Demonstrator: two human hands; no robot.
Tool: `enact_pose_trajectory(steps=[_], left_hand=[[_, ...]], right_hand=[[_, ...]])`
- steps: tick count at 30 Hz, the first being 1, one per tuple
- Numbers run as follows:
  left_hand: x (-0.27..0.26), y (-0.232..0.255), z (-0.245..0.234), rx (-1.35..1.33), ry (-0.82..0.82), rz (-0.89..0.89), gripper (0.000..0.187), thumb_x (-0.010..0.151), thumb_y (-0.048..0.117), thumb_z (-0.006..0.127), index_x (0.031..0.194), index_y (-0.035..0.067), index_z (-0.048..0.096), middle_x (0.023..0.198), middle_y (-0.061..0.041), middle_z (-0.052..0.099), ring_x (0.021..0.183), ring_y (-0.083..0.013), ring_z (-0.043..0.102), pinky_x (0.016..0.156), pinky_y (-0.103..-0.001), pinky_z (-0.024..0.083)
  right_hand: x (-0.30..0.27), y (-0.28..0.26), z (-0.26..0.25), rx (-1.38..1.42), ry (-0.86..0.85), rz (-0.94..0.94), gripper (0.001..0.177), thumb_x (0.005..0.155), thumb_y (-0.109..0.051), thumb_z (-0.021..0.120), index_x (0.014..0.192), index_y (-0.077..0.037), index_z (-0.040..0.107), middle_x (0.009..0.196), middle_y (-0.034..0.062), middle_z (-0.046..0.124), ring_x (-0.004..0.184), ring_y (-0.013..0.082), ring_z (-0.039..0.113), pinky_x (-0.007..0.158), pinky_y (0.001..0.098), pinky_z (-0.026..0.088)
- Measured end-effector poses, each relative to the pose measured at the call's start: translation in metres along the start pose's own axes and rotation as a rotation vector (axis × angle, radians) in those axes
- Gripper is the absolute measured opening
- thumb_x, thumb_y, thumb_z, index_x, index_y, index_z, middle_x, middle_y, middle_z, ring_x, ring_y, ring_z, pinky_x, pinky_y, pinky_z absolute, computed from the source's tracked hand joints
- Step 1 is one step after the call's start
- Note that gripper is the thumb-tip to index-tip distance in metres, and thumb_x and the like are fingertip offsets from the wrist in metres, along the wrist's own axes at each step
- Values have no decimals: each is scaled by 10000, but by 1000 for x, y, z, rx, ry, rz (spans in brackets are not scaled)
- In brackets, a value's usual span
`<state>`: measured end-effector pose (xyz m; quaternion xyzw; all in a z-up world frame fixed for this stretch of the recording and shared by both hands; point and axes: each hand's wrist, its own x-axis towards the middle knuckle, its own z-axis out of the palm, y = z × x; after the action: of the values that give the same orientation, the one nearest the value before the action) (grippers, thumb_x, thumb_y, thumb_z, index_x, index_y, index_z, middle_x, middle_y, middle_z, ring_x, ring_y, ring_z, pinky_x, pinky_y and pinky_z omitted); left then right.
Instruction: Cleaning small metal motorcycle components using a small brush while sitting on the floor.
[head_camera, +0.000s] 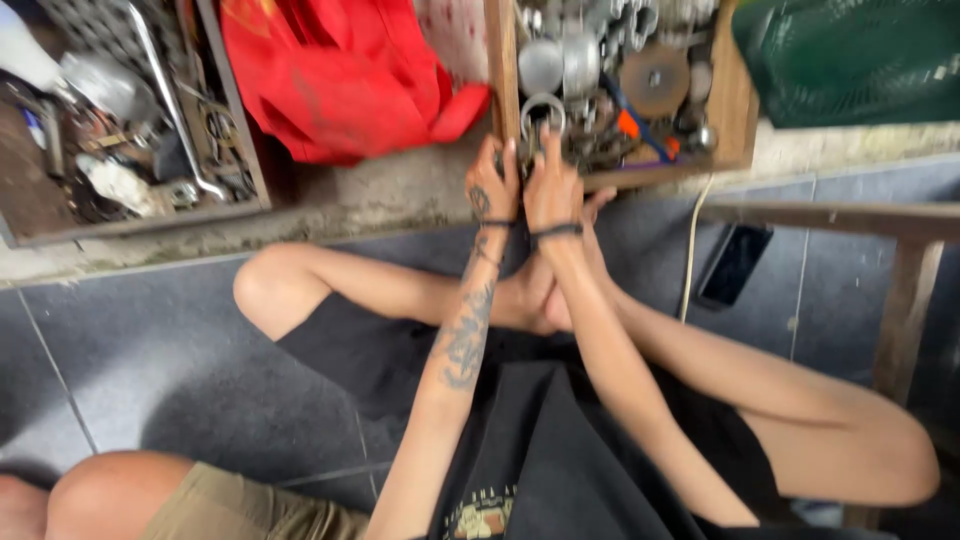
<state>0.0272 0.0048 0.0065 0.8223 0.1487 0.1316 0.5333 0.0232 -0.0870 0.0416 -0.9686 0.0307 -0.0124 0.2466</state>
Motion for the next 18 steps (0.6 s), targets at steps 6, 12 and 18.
enact_pose_trajectory(steps=[6,12,18], left_hand=[[-11,-2,0,47,12,-24,363,1063,437,481,805,182,469,607,-85,579,593,-326,663,594,-380,534],[-12,0,-2,77,1,-34,411,1056,511,449,841,166,506,639,-140,618,643,-380,685,602,-439,537],[-13,3,-2,62,33,-12,396,1066,473,441,813,172,485,616,-104,585,606,-325,672,582,-381,536]], right_hand=[[3,-3,0,-49,-24,50,351,1037,-137,505,1371,-236,466,1002,232,758,851,496,728,708,625,577],[-31,19,-13,-195,-71,12,330,1095,-245,433,1423,-275,459,1013,228,755,819,494,721,870,730,491],[0,20,-35,-90,-104,-123,337,1057,-230,481,1383,-315,502,948,220,750,762,519,699,646,650,558]])
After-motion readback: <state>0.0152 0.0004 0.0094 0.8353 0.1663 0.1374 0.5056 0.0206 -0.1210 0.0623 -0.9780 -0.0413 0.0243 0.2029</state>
